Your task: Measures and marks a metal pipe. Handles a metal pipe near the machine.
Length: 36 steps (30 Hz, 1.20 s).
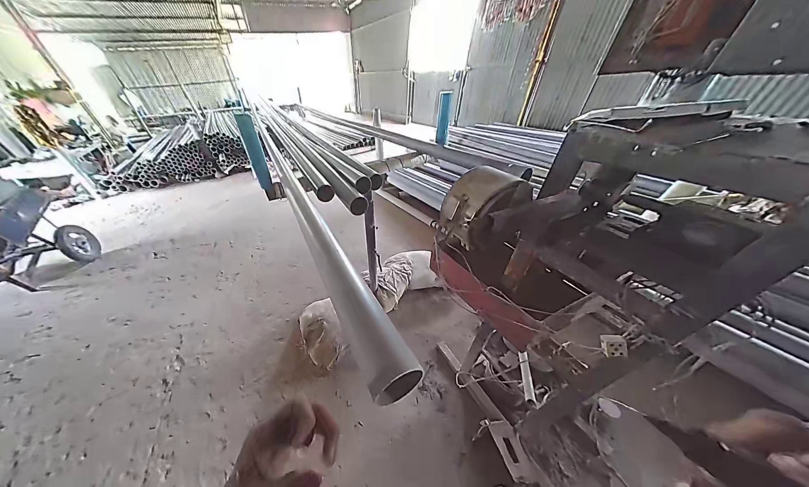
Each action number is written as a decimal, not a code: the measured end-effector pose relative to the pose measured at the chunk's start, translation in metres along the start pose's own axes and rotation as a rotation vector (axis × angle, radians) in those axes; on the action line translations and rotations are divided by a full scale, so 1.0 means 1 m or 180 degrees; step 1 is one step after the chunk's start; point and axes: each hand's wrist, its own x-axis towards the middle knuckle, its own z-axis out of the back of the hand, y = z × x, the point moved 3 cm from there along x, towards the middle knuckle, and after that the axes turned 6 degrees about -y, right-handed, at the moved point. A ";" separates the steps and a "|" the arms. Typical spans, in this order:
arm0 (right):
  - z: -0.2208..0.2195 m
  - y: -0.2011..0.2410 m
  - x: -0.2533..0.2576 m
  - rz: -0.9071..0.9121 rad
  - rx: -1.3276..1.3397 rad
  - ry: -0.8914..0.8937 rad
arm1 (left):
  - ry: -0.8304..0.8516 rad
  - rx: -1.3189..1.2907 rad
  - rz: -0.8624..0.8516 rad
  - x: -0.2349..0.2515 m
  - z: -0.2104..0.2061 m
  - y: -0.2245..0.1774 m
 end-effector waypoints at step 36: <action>-0.118 -0.092 0.006 0.0160 -0.0590 -0.1023 | 0.1327 0.3826 0.1373 0.222 -0.057 0.080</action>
